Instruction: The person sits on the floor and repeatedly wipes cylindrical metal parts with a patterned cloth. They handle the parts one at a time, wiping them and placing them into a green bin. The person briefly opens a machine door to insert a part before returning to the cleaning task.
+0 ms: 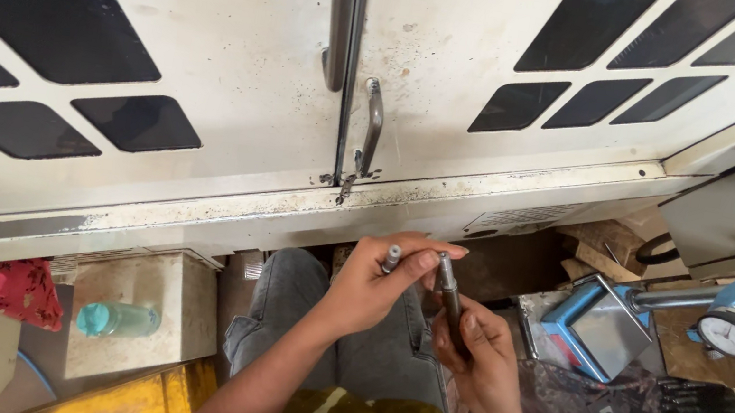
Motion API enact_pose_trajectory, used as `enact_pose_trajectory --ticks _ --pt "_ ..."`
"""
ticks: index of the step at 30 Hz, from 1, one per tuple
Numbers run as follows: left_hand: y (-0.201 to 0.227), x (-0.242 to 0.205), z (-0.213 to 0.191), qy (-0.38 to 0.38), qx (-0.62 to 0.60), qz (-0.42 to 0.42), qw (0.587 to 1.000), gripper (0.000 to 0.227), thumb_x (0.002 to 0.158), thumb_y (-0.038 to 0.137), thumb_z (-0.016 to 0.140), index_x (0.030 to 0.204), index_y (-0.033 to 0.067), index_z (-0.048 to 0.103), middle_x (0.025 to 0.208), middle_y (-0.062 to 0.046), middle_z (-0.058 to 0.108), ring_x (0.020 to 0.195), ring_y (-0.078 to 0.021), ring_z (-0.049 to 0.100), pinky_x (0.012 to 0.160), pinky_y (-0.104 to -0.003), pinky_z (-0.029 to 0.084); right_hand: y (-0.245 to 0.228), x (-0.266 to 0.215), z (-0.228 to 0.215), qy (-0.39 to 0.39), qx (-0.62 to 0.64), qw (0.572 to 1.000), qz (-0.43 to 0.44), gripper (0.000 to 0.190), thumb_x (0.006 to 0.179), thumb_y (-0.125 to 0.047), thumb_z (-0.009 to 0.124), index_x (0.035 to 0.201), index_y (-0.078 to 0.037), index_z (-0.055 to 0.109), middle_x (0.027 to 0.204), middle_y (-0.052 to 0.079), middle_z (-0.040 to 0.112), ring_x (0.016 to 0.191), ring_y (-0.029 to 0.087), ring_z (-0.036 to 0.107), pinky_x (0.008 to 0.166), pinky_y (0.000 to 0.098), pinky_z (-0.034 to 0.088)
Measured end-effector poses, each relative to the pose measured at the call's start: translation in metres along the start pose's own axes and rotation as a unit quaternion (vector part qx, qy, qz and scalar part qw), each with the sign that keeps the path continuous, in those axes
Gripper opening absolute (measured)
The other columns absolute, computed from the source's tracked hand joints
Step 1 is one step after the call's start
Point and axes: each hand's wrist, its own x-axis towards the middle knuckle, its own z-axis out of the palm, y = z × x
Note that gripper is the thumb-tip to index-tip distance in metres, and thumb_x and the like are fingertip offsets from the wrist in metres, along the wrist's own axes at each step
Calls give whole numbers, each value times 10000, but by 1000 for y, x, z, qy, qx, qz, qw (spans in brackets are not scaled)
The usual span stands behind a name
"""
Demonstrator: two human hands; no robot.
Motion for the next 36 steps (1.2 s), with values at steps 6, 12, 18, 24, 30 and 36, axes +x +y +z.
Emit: enact_pose_trajectory --ticks 6,12,18,24,30,36 --pt "-2 -2 0 14 -166 -73 983 320 1095 269 470 1324 82 593 860 -9 562 535 -42 349 451 -221 294 1 -1 1 -30 44 999 12 450 1076 -291 541 1291 100 599 770 97 627 485 84 410 456 239 330" --pt "-1 -4 -2 -4 -317 -84 945 381 1135 433 263 1173 126 485 891 -36 553 571 -85 385 479 -253 300 3 -2 -6 -18 53 998 15 443 1063 -287 548 1278 98 587 796 117 638 505 105 439 473 252 350" --pt "-1 -4 0 -7 -324 -120 938 198 1119 285 398 1213 123 463 964 -37 536 694 -101 478 570 -250 361 3 -4 -8 -16 73 997 19 433 1076 -276 547 1287 100 589 797 110 631 515 107 448 479 250 355" --pt "5 -7 -1 -1 -328 -128 936 230 1093 208 445 1281 81 490 1032 -43 574 792 -124 533 653 -268 420 1 -6 -9 -11 85 996 0 419 1087 -259 540 1288 106 578 804 107 630 509 112 451 478 256 357" --pt "-1 -11 -5 1 -344 -121 931 208 1097 216 460 1238 80 529 976 -19 556 736 -96 498 631 -247 398 2 -5 -9 6 76 997 13 431 1070 -276 539 1274 102 580 794 108 632 489 104 450 471 261 358" --pt "-19 -24 -19 61 -265 -117 955 270 1114 308 559 1154 45 608 781 33 490 589 -30 383 514 -201 319 11 -1 -1 -24 17 998 58 442 1063 -270 556 1293 104 610 776 102 635 518 106 449 481 260 364"
